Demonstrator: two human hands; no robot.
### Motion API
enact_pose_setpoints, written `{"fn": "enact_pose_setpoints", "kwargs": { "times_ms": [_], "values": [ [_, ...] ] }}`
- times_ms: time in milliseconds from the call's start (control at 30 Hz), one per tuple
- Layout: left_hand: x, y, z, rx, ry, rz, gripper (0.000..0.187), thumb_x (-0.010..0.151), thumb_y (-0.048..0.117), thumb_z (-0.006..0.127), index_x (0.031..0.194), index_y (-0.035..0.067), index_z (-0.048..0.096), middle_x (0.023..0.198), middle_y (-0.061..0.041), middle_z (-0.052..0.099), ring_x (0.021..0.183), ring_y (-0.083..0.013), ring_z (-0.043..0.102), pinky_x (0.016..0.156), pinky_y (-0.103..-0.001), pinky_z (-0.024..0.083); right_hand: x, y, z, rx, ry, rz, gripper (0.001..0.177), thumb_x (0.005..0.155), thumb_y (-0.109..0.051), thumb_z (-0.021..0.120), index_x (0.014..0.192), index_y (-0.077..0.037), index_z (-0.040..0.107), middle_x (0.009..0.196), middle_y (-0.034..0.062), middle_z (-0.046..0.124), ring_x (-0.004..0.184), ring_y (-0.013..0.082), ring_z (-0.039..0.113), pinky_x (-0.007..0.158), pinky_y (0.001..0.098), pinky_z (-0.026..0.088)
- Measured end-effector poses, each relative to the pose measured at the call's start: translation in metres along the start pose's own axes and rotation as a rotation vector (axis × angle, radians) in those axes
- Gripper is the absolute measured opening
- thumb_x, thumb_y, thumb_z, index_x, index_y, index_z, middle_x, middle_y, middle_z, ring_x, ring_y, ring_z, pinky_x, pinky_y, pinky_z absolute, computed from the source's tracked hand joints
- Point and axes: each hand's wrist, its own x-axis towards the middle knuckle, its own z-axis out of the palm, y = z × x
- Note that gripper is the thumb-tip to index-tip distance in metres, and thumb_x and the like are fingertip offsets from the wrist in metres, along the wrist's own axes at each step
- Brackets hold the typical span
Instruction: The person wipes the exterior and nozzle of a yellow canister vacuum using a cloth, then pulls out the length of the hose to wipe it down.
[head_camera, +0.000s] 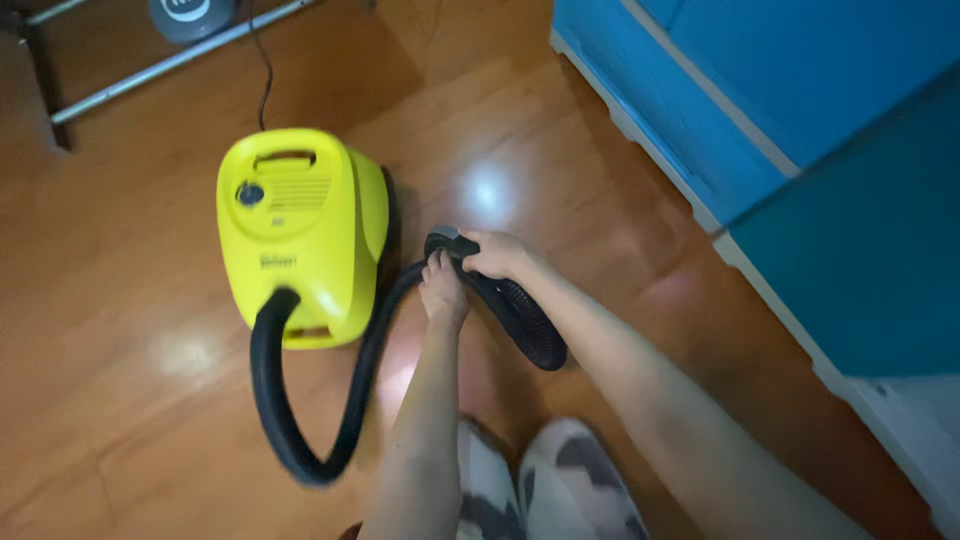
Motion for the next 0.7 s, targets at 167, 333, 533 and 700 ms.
{"fn": "enact_pose_setpoints", "kwargs": {
  "times_ms": [167,333,533,700],
  "values": [
    [-0.097,-0.003,-0.011,-0.043,-0.100,-0.042,0.065,0.086,0.021,0.074,0.143,0.011,0.046,0.145,-0.011,0.050,0.131,-0.0335,0.052,0.101,-0.048,0.051,-0.092,-0.021,0.053,-0.058,-0.021,0.111,0.086,0.076,-0.035,0.073,0.156,-0.024,0.044,0.140,0.0200,0.061,0.127,0.0353,0.060,0.109,0.0400,0.045],
    [-0.150,-0.019,-0.009,-0.111,-0.079,-0.070,0.054,0.092,0.021,0.071,0.141,0.012,0.051,0.141,-0.015,0.054,0.127,-0.0367,0.056,0.099,-0.049,0.052,-0.156,-0.029,0.076,-0.052,-0.031,0.115,0.088,0.074,-0.036,0.074,0.155,-0.022,0.043,0.140,0.0203,0.060,0.125,0.0363,0.061,0.106,0.0417,0.048],
    [-0.163,-0.019,-0.022,-0.201,-0.037,0.025,0.060,0.085,0.017,0.074,0.140,0.018,0.052,0.139,-0.014,0.057,0.126,-0.0369,0.057,0.100,-0.046,0.052,-0.185,-0.044,0.054,-0.180,-0.101,0.077,0.075,0.074,-0.040,0.076,0.145,-0.028,0.058,0.125,0.0181,0.069,0.111,0.0347,0.067,0.097,0.0425,0.053],
    [-0.160,-0.017,-0.028,-0.197,-0.083,0.092,0.056,0.089,0.018,0.072,0.142,0.017,0.052,0.138,-0.016,0.059,0.125,-0.0390,0.061,0.101,-0.048,0.053,-0.192,-0.060,0.045,0.046,-0.141,0.170,0.079,0.075,-0.033,0.067,0.151,-0.023,0.049,0.092,0.0155,0.077,0.070,0.0327,0.076,0.066,0.0416,0.063]
  ]
}}
